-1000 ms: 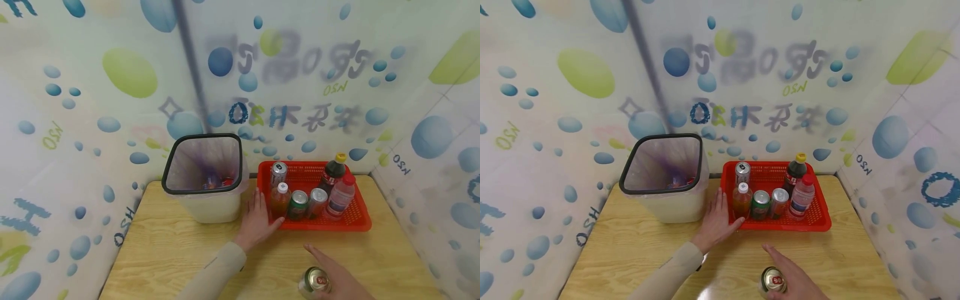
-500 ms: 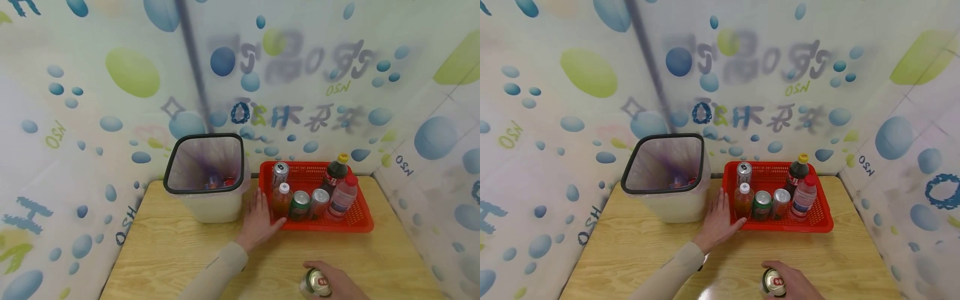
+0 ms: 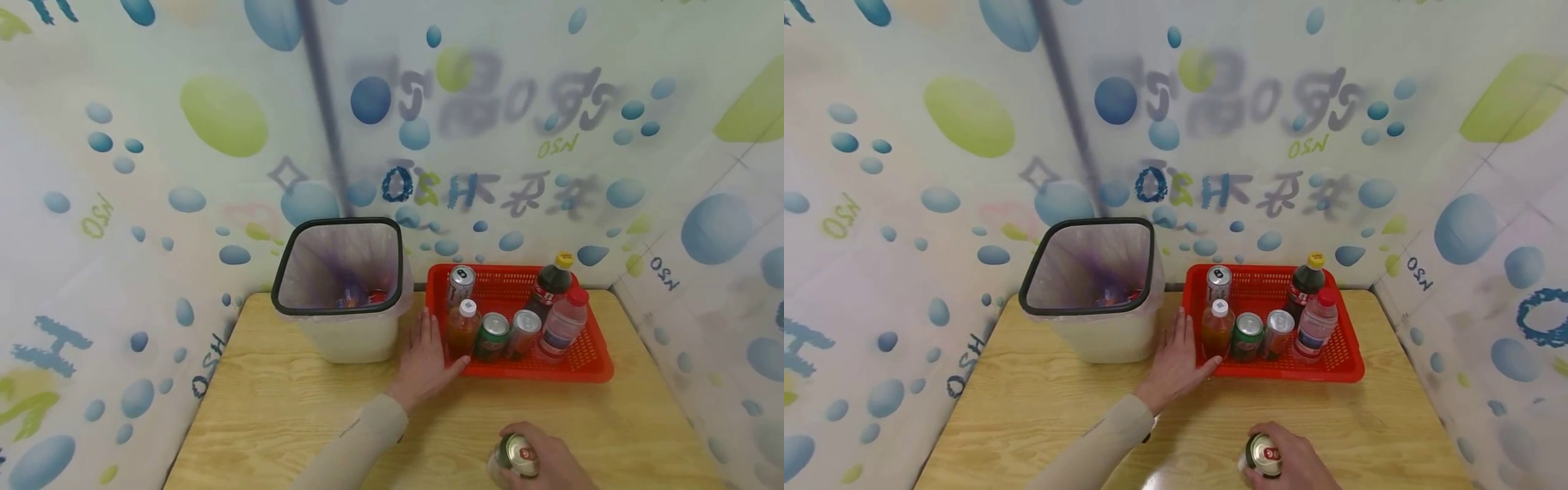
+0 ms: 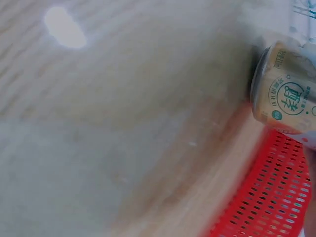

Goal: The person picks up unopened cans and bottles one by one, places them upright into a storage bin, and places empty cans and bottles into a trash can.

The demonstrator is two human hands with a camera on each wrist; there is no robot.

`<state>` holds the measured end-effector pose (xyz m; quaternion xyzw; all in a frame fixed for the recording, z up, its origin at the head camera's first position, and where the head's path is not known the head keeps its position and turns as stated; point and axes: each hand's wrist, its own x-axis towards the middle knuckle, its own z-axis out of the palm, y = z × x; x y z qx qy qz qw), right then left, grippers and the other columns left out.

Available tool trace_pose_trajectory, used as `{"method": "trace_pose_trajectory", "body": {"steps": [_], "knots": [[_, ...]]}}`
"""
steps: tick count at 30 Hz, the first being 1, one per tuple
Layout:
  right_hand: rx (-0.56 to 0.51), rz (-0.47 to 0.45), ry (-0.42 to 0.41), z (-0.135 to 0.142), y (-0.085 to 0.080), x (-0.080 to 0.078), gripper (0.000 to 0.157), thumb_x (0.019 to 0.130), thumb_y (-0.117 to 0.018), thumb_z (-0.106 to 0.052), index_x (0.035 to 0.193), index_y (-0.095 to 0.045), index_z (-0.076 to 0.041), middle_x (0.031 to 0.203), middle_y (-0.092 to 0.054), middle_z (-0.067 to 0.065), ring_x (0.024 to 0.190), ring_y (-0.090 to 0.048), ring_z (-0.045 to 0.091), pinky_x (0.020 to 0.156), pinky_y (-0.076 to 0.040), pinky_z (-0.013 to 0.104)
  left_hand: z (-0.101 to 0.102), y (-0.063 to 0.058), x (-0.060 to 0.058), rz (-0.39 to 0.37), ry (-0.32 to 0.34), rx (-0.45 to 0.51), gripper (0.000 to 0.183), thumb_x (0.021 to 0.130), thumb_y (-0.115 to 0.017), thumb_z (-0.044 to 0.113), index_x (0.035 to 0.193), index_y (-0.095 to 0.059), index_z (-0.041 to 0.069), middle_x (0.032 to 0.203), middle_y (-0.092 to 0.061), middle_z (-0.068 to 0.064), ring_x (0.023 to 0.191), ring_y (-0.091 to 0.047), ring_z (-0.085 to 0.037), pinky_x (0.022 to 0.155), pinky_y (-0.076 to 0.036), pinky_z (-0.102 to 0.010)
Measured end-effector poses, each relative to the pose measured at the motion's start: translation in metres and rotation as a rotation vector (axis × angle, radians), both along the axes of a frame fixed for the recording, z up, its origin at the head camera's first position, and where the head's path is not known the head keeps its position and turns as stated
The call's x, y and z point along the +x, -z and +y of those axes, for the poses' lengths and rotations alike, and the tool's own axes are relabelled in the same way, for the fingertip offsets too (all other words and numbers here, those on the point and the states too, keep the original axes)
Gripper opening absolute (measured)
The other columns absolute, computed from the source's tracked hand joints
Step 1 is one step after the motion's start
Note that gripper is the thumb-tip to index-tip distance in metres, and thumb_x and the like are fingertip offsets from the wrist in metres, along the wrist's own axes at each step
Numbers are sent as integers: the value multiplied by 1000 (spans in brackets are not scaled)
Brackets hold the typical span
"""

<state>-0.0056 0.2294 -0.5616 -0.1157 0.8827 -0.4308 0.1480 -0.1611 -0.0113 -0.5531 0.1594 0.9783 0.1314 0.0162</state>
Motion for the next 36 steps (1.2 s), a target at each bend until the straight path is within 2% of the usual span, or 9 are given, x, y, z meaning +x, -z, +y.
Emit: {"method": "trace_pose_trajectory", "body": {"steps": [5, 7, 12, 15, 19, 22, 27, 32, 36], "knots": [[22, 432, 60, -4, -10, -5, 55, 76, -93, -28, 121, -66, -14, 108, -70, -10, 87, -62, -2, 69, -55, 22, 0, 0, 0, -20, -6, 15, 110, 93, -52, 75, 165, -14, 1, 173, 1, -17, 157, -14, -40, 122, -25, -55], [29, 556, 82, -3, -20, -11, 60, 70, -96, -22, 121, -66, -13, 107, -70, -10, 87, -63, -1, 69, -54, 20, -1, 1, 0, -20, -3, 20, 109, 93, -52, 74, 165, -14, 1, 173, 1, -18, 157, -15, -40, 122, -26, -55], [38, 709, 132, 4, -47, -32, 69, 61, -97, -12, 122, -64, -11, 110, -71, -5, 89, -65, 3, 77, -50, 8, -1, 2, 0, -20, 0, 35, 108, 94, -52, 74, 165, -15, 1, 173, 1, -18, 156, -16, -41, 122, -26, -55], [20, 771, 154, 7, -63, -45, 69, 60, -96, -10, 122, -65, -10, 114, -72, -1, 95, -66, 3, 83, -48, 7, 0, 3, 0, -22, -2, 39, 108, 94, -52, 74, 165, -14, 1, 173, 1, -17, 157, -15, -40, 122, -24, -55], [2, 879, 201, 8, -84, -60, 66, 60, -93, -13, 121, -68, -7, 110, -75, 3, 92, -65, 0, 80, -50, 8, 0, 3, -1, -24, -5, 38, 108, 94, -51, 75, 165, -15, 2, 173, 1, -17, 157, -14, -40, 123, -22, -54], [13, 926, 260, 7, -96, -71, 66, 59, -92, -15, 120, -69, -7, 105, -74, 6, 85, -63, 2, 73, -50, 9, -1, 3, -1, -30, -10, 38, 108, 94, -52, 75, 165, -14, 2, 173, 2, -16, 157, -13, -39, 123, -22, -54], [28, 930, 328, 3, -114, -87, 64, 60, -89, -13, 119, -68, -4, 104, -74, 12, 81, -62, 11, 72, -47, 7, -1, 3, -1, -38, -17, 43, 109, 93, -52, 75, 166, -14, 3, 173, 2, -15, 158, -12, -38, 123, -22, -53], [30, 833, 409, -4, -130, -104, 55, 72, -88, -13, 121, -65, -5, 106, -72, 9, 85, -63, 17, 73, -41, 2, -1, 4, -1, -25, -18, 46, 109, 92, -54, 75, 165, -15, 3, 173, -1, -16, 157, -16, -38, 123, -24, -53], [27, 763, 476, -8, -138, -124, 51, 80, -87, -19, 123, -63, -5, 104, -71, 11, 83, -65, 27, 71, -40, 2, 0, 4, -1, -28, -20, 46, 109, 92, -54, 75, 165, -16, 3, 174, 0, -15, 157, -16, -38, 123, -24, -53]]}}
